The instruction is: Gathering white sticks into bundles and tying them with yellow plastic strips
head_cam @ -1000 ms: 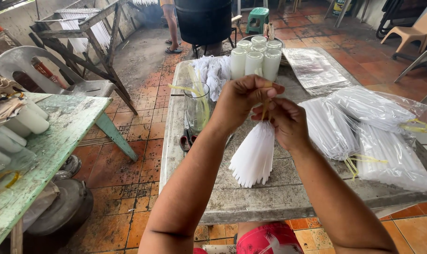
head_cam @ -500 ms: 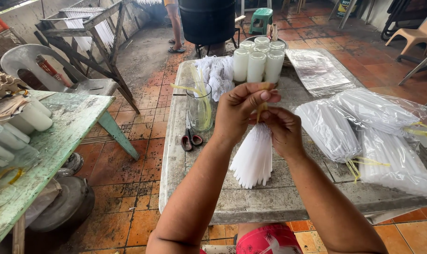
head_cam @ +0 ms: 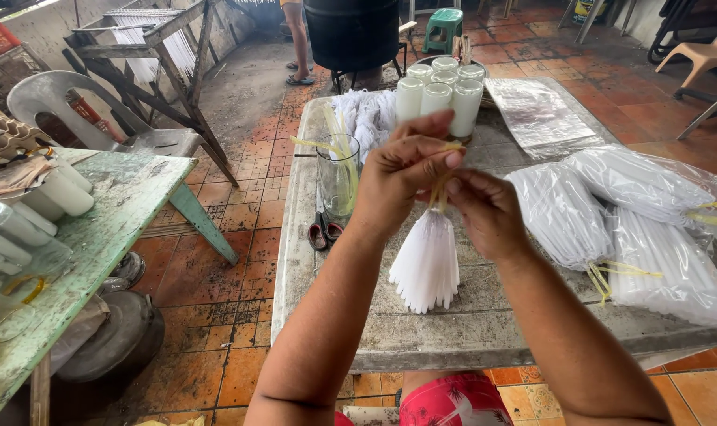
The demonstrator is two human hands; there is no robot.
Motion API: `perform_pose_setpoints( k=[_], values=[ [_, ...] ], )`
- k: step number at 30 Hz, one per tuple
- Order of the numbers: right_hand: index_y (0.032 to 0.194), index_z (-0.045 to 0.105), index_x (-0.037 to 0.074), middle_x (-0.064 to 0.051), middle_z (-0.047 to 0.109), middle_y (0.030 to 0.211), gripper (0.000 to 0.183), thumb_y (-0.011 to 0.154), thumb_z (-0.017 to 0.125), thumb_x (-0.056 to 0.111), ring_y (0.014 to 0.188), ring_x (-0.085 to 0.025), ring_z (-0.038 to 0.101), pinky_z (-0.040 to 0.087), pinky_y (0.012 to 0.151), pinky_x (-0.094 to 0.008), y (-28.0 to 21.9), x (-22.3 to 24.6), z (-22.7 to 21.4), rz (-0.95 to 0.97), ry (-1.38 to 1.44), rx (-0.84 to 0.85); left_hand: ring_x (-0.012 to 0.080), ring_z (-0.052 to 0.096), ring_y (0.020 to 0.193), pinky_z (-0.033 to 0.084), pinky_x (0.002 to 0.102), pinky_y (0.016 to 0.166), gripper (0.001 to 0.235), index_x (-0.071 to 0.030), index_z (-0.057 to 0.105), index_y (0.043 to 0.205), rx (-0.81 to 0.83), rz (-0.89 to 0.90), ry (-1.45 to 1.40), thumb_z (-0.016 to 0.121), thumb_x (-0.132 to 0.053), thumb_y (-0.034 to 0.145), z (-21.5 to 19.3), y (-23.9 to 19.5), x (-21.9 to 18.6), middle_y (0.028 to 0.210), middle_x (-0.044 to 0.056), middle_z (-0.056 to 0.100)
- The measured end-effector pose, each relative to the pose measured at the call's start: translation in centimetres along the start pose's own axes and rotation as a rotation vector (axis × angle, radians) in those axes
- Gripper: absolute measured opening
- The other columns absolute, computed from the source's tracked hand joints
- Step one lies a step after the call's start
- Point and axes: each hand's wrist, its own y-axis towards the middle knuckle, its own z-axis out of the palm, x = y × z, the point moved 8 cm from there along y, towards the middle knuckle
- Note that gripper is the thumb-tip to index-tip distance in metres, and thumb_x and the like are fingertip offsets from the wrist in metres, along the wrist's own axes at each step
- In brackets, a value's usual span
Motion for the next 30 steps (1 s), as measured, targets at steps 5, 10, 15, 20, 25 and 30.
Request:
perform_pose_setpoints(
  k=[5,10,15,20,25,30],
  values=[
    [0.109,0.075,-0.004,-0.021,0.073,0.101,0.014,0.099,0.066,-0.001,0.097,-0.025,0.067,0.054,0.092,-0.044,2.6,4.0,1.4,-0.083,-0.329,0.192,0.0492,0.056,0.132,0.043,0.061,0.114,0.019,-0.004,0.079,0.090,0.042,0.105,0.202,0.085,-0.020,0.083,0.3,0.1,-1.2,0.143,0.019,0.057],
    [0.108,0.081,0.006,-0.008,0.064,0.092,0.016,0.095,0.083,0.014,0.097,-0.020,0.061,0.046,0.099,-0.038,3.7,4.2,-1.4,-0.187,-0.736,0.176,0.0535,0.057,0.128,0.048,0.063,0.110,0.075,0.002,0.050,0.148,0.085,-0.036,0.068,0.081,-0.024,0.085,3.2,-2.0,1.1,0.142,0.036,0.055],
    [0.106,0.078,0.001,-0.010,0.072,0.087,0.012,0.097,0.080,0.009,0.098,-0.017,0.066,0.052,0.096,-0.034,3.8,5.5,-2.0,-0.019,-0.616,0.076,0.0243,0.073,0.086,0.066,0.038,0.079,0.055,0.005,0.060,0.137,-0.089,-0.032,-0.104,0.081,-0.003,0.087,0.8,-1.4,6.4,0.104,0.025,0.072],
    [0.103,0.075,-0.002,-0.009,0.073,0.088,0.015,0.090,0.081,0.003,0.093,-0.011,0.067,0.057,0.087,-0.029,4.9,6.1,-3.3,0.174,-0.472,0.035,0.0191,0.073,0.079,0.068,0.036,0.069,0.027,0.006,0.074,0.113,-0.130,-0.053,-0.100,0.081,-0.005,0.090,0.4,-1.0,7.2,0.100,0.023,0.075],
    [0.103,0.076,0.001,-0.010,0.074,0.084,0.015,0.090,0.081,0.003,0.088,-0.010,0.062,0.054,0.088,-0.030,5.8,7.4,-2.9,0.281,-0.626,0.188,0.0049,0.051,0.053,0.046,0.019,0.048,0.015,-0.001,0.074,0.107,-0.040,-0.085,0.072,0.073,-0.009,0.094,1.0,-0.7,6.0,0.077,0.012,0.073],
    [0.094,0.078,0.014,0.004,0.074,0.088,0.008,0.089,0.082,0.018,0.086,-0.007,0.064,0.047,0.087,-0.024,6.5,8.5,-3.1,0.313,-0.960,0.308,0.0055,0.045,0.065,0.031,0.021,0.056,0.025,-0.007,0.078,0.099,0.006,-0.280,-0.024,0.079,-0.028,0.085,1.5,-0.3,5.9,0.076,-0.001,0.067]
  ],
)
